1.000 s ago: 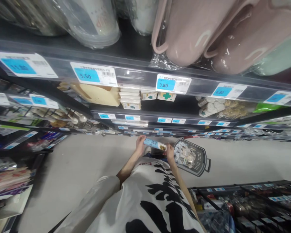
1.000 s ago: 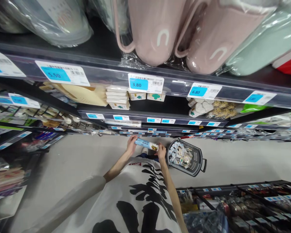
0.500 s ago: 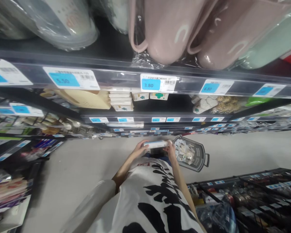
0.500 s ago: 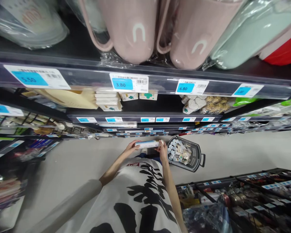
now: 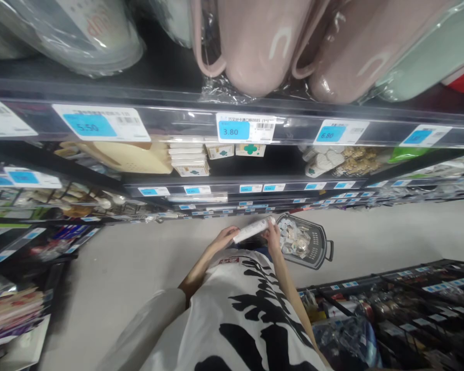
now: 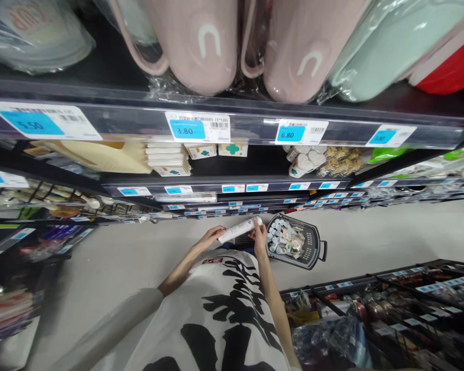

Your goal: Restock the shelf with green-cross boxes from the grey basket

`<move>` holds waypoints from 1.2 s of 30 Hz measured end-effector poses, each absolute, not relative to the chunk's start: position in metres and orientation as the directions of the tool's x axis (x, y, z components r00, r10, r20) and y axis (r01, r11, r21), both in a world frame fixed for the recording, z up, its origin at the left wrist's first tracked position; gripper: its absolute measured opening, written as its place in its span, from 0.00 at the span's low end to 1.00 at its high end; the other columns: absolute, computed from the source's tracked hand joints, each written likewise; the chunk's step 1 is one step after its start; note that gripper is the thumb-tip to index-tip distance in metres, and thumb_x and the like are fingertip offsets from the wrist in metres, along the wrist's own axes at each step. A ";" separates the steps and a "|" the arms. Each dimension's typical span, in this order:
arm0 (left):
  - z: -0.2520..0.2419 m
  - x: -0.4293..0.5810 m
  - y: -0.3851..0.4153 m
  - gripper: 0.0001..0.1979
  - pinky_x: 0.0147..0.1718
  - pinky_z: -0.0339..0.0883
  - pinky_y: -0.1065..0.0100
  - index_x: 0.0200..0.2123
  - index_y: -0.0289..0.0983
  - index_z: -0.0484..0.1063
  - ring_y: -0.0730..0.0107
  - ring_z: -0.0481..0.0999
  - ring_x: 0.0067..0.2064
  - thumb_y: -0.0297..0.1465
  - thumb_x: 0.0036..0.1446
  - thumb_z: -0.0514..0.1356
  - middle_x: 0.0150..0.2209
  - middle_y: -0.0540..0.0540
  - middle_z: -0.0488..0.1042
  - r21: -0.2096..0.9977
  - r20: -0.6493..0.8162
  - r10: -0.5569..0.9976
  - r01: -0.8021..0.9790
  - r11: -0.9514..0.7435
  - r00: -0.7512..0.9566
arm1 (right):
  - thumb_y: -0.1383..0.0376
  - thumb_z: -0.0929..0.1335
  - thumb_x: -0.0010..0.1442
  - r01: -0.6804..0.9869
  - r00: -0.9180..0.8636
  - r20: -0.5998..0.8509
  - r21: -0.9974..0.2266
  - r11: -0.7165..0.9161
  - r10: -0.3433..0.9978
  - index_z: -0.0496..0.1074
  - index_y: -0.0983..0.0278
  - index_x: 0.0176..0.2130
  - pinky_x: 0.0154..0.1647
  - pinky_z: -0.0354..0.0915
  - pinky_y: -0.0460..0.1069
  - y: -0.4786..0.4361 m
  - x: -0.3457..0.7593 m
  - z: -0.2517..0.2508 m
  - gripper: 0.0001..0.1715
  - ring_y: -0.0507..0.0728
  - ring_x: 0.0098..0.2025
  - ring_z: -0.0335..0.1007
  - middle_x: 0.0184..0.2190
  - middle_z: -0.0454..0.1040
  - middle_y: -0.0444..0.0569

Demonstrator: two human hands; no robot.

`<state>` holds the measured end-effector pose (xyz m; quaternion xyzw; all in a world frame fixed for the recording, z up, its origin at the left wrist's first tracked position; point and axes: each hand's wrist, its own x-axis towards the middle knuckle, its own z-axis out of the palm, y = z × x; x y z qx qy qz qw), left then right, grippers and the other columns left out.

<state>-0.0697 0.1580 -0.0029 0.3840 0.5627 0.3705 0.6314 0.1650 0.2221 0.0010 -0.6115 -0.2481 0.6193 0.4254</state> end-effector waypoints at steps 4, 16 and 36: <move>0.007 -0.070 0.154 0.22 0.43 0.69 0.67 0.50 0.38 0.79 0.60 0.79 0.46 0.44 0.57 0.67 0.46 0.42 0.81 0.910 -0.388 0.851 -0.003 0.415 0.354 | 0.42 0.74 0.54 -0.108 0.051 -0.447 -0.891 -0.440 0.893 0.74 0.61 0.42 0.23 0.68 0.44 0.229 0.155 0.022 0.28 0.48 0.20 0.62 0.22 0.70 0.37; 0.012 -0.047 0.156 0.29 0.44 0.76 0.58 0.49 0.34 0.74 0.54 0.81 0.46 0.42 0.47 0.74 0.45 0.39 0.81 0.818 -0.471 0.882 -0.379 0.433 -0.011 | 0.44 0.70 0.59 0.237 -0.262 -0.266 -0.950 -0.205 0.928 0.81 0.62 0.47 0.47 0.73 0.54 0.227 0.117 0.038 0.28 0.62 0.46 0.78 0.45 0.83 0.52; 0.003 -0.059 0.148 0.26 0.51 0.74 0.51 0.48 0.36 0.73 0.50 0.79 0.52 0.46 0.52 0.70 0.48 0.36 0.80 0.888 -0.459 0.802 -0.219 0.403 -0.382 | 0.48 0.76 0.52 -0.008 -0.137 -0.560 -0.824 -0.566 0.817 0.79 0.61 0.39 0.24 0.72 0.45 0.210 0.132 0.012 0.22 0.53 0.26 0.77 0.32 0.80 0.46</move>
